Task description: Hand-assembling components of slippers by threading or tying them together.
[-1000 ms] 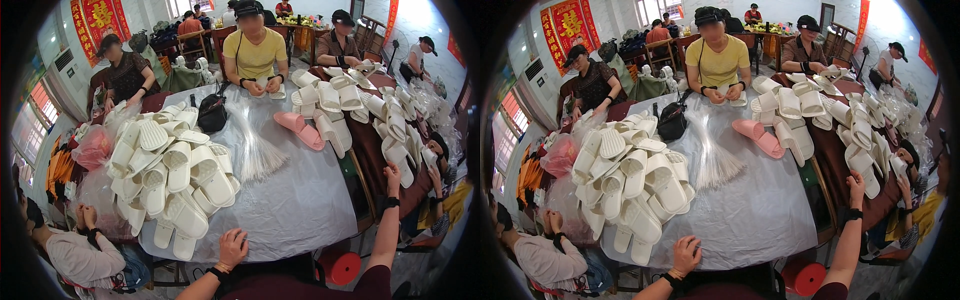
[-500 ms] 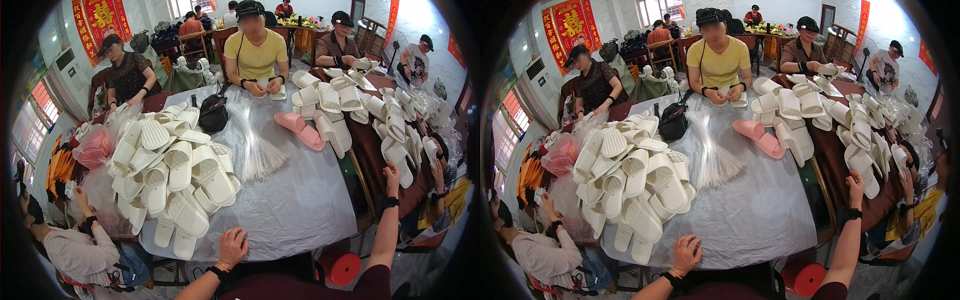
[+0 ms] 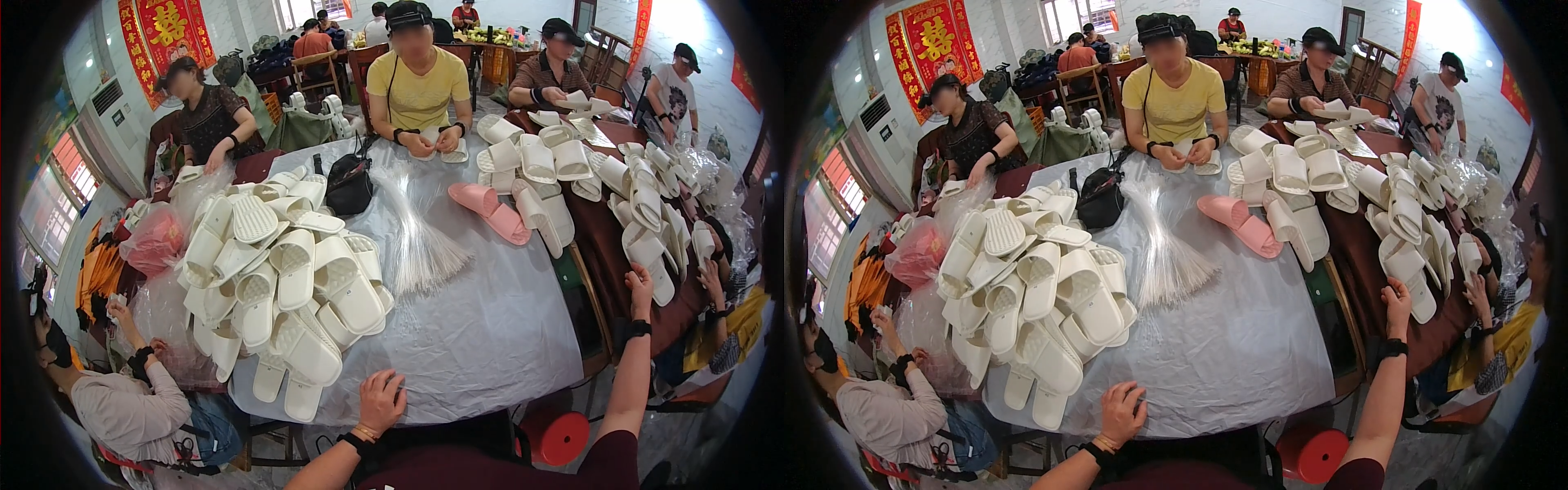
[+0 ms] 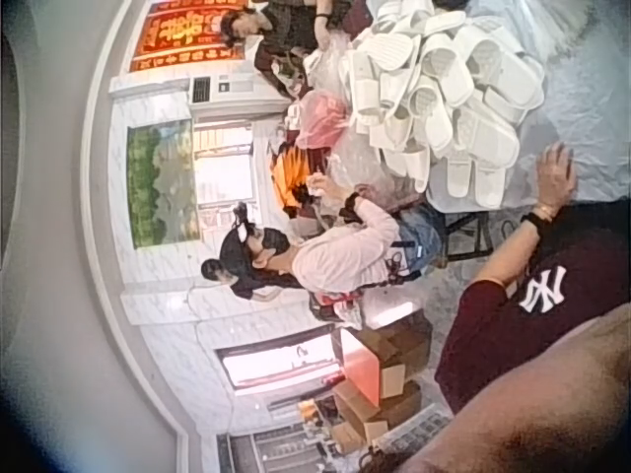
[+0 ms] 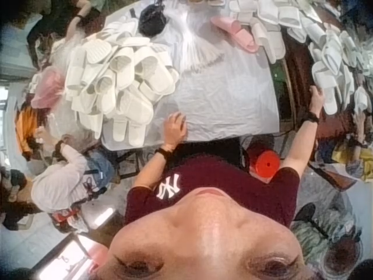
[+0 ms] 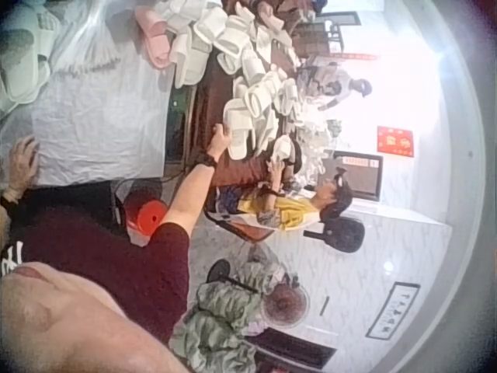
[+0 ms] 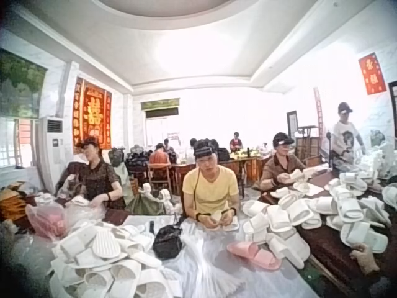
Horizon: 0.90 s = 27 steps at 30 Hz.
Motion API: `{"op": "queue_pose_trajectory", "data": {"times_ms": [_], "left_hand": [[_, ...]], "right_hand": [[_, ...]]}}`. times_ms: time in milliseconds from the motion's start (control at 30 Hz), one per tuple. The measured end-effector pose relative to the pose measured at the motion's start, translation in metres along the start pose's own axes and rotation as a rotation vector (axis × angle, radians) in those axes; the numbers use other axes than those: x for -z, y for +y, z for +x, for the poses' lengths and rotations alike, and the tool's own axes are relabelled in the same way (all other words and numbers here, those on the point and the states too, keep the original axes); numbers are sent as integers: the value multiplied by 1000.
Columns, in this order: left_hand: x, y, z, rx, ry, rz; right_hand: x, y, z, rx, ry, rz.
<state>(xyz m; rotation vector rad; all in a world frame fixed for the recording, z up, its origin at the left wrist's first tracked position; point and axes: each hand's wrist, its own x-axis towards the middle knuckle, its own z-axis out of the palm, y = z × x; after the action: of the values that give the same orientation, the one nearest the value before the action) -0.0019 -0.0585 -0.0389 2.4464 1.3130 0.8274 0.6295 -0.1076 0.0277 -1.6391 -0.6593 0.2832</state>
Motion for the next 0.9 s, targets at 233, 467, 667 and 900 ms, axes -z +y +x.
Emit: {"op": "queue_pose_trajectory", "data": {"times_ms": [233, 467, 667, 900], "left_hand": [[-3, 0, 1, 1, 10, -33], [-2, 1, 2, -18, 3, -15], [0, 0, 0, -16, 9, -15], [-7, 0, 1, -23, 16, -1]], "right_hand": [[2, 2, 0, 19, 9, -4], [-6, 4, -2, 99, 64, 1], [-29, 5, -22, 377, 395, -320], [-142, -17, -47, 636, 114, -641]]}}
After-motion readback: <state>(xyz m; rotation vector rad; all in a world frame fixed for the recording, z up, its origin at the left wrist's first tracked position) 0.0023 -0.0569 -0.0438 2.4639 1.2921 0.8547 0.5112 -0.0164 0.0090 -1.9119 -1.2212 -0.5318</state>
